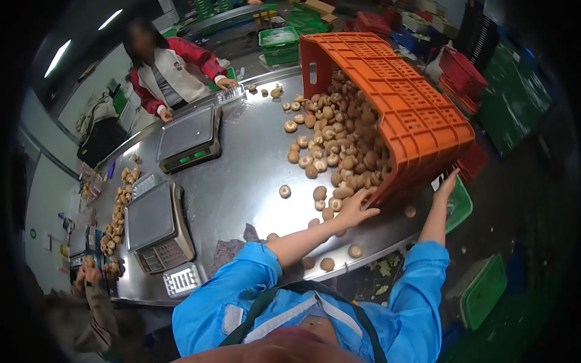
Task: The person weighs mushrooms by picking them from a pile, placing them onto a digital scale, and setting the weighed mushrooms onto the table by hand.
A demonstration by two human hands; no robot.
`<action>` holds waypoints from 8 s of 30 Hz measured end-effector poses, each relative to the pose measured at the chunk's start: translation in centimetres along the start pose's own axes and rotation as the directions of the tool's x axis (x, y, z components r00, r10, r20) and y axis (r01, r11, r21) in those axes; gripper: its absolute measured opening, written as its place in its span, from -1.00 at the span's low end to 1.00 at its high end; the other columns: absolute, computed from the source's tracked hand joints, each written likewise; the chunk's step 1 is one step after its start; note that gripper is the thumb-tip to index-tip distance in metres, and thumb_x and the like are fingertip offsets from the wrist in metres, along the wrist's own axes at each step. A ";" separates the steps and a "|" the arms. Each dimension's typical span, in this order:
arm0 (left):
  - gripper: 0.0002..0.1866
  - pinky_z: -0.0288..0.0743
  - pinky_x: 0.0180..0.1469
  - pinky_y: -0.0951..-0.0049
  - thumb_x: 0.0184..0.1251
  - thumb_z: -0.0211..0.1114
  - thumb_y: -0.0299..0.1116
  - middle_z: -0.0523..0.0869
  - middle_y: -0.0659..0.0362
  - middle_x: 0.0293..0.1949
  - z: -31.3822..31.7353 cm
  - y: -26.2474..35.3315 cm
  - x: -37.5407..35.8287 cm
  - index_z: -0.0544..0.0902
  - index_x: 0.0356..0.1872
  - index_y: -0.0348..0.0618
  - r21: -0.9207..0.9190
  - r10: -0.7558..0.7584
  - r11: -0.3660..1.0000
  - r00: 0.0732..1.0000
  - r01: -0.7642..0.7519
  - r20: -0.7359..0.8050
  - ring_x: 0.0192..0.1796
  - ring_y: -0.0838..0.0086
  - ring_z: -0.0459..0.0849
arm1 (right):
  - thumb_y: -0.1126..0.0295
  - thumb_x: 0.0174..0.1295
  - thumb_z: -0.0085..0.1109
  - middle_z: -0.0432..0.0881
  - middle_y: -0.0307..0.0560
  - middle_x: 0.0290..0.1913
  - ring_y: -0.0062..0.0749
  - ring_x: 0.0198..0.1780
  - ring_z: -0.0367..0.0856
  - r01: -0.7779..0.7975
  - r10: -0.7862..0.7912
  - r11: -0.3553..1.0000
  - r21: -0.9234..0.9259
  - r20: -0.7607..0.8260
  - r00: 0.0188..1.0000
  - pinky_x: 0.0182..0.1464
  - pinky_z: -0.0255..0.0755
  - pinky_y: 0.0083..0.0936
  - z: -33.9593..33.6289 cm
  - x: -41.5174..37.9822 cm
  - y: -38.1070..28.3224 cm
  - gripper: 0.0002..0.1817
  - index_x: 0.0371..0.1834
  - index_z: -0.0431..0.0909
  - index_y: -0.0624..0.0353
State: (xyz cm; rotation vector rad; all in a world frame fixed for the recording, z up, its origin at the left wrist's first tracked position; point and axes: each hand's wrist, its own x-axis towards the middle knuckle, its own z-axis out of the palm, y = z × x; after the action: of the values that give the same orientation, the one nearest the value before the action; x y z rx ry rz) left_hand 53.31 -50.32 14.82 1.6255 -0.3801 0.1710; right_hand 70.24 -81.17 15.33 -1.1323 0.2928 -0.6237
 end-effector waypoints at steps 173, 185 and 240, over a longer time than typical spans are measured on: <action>-0.56 0.63 -0.36 0.36 0.37 -0.07 -0.32 0.55 -0.05 -0.03 -37.2 -12.2 -9.4 0.22 0.25 -0.19 -0.338 -0.673 0.738 0.600 0.584 -0.432 -0.29 0.31 0.66 | 0.49 0.22 0.07 0.59 -0.16 -0.26 -0.61 -0.28 0.52 -0.130 0.554 0.727 -0.674 0.464 0.691 -0.20 0.40 -0.67 6.3 -44.1 6.5 -0.72 -0.01 0.41 0.29; -0.37 0.28 0.26 0.10 0.36 -0.20 0.16 0.42 0.04 0.15 -34.7 -15.5 -10.5 0.26 0.22 -0.13 -0.946 -0.718 0.295 0.685 0.137 -0.125 0.19 0.18 0.41 | 0.50 0.21 0.09 0.59 -0.18 -0.26 -0.66 -0.33 0.48 -0.151 0.583 0.714 -0.683 0.462 0.668 -0.29 0.40 -0.71 9.2 -45.1 5.0 -0.69 0.03 0.41 0.26; -0.33 0.44 0.02 0.36 -0.05 0.44 -0.38 0.56 0.01 -0.03 -63.5 13.4 -52.9 0.33 0.13 -0.21 0.537 0.158 0.729 0.659 0.424 -0.735 -0.01 0.26 0.56 | 0.21 0.03 0.25 0.54 -0.07 -0.06 -0.15 0.04 0.46 0.641 -0.075 0.767 0.015 0.995 0.066 0.05 0.31 -0.30 44.4 -88.0 6.7 -0.62 -0.09 0.51 0.11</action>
State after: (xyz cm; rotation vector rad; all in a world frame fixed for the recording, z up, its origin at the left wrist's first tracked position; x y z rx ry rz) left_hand 6.75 19.28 15.77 2.1145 0.5482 0.9295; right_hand 25.36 6.75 19.59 -1.8856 -1.1792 -0.1020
